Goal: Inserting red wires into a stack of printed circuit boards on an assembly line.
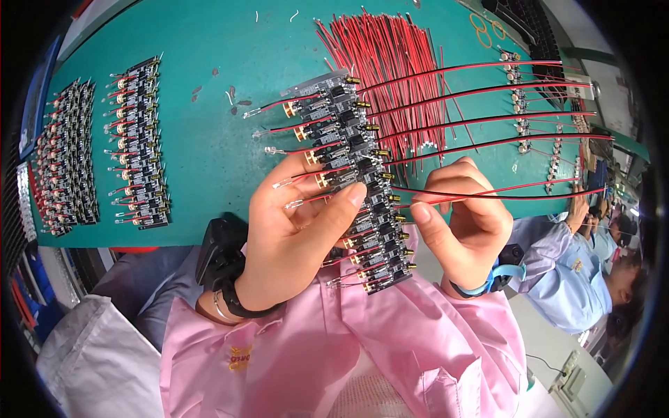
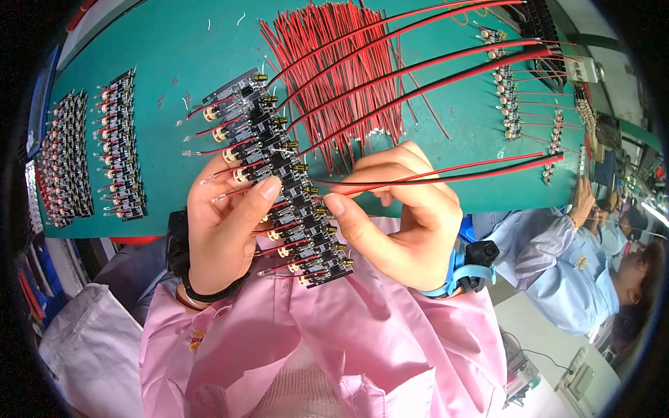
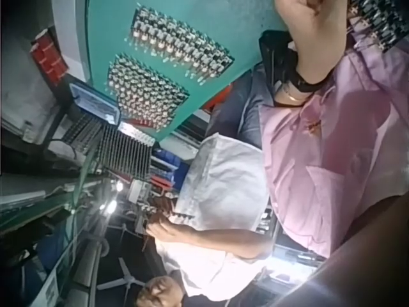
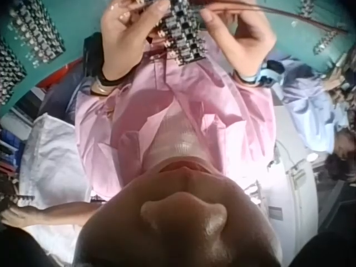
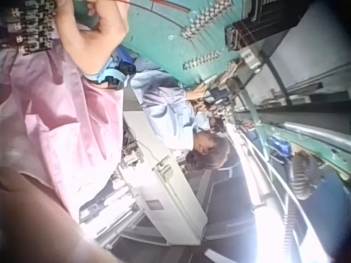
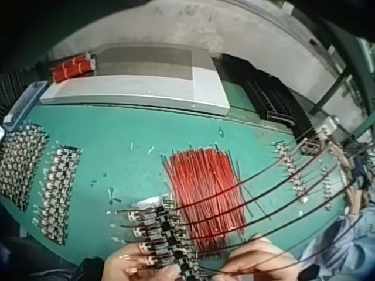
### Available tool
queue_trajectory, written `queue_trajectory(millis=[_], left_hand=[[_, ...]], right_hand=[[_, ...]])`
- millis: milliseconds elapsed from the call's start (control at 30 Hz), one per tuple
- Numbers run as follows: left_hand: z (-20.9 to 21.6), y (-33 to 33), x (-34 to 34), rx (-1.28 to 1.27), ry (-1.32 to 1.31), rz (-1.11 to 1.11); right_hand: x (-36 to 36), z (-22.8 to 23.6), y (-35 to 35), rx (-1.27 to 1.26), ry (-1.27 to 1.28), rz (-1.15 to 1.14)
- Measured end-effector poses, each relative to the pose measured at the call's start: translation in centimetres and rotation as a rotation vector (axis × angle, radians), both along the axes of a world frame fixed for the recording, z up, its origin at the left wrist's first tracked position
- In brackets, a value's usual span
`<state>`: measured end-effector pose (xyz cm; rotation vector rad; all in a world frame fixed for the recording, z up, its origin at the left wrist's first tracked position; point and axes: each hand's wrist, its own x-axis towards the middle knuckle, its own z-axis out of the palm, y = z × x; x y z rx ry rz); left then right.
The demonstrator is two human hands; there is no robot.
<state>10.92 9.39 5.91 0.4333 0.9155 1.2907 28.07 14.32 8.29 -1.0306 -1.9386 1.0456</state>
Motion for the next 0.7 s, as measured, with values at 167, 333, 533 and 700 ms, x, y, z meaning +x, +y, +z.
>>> queue_trajectory(millis=[167, 333, 533, 700], left_hand=[[-0.1, -0.1, -0.1, -0.008, -0.005, 0.013], [-0.4, -0.1, -0.2, 0.017, -0.004, 0.007], [-0.2, -0.2, -0.3, 0.016, 0.010, 0.017], [-0.2, 0.0, -0.2, 0.025, -0.002, 0.014]], right_hand=[[-0.3, -0.2, -0.1, 0.099, -0.079, -0.020], [-0.2, 0.0, -0.1, 0.123, -0.089, -0.013], [-0.4, 0.5, 0.0, 0.167, -0.126, 0.014], [-0.9, 0.8, 0.2, 0.241, -0.170, 0.036]])
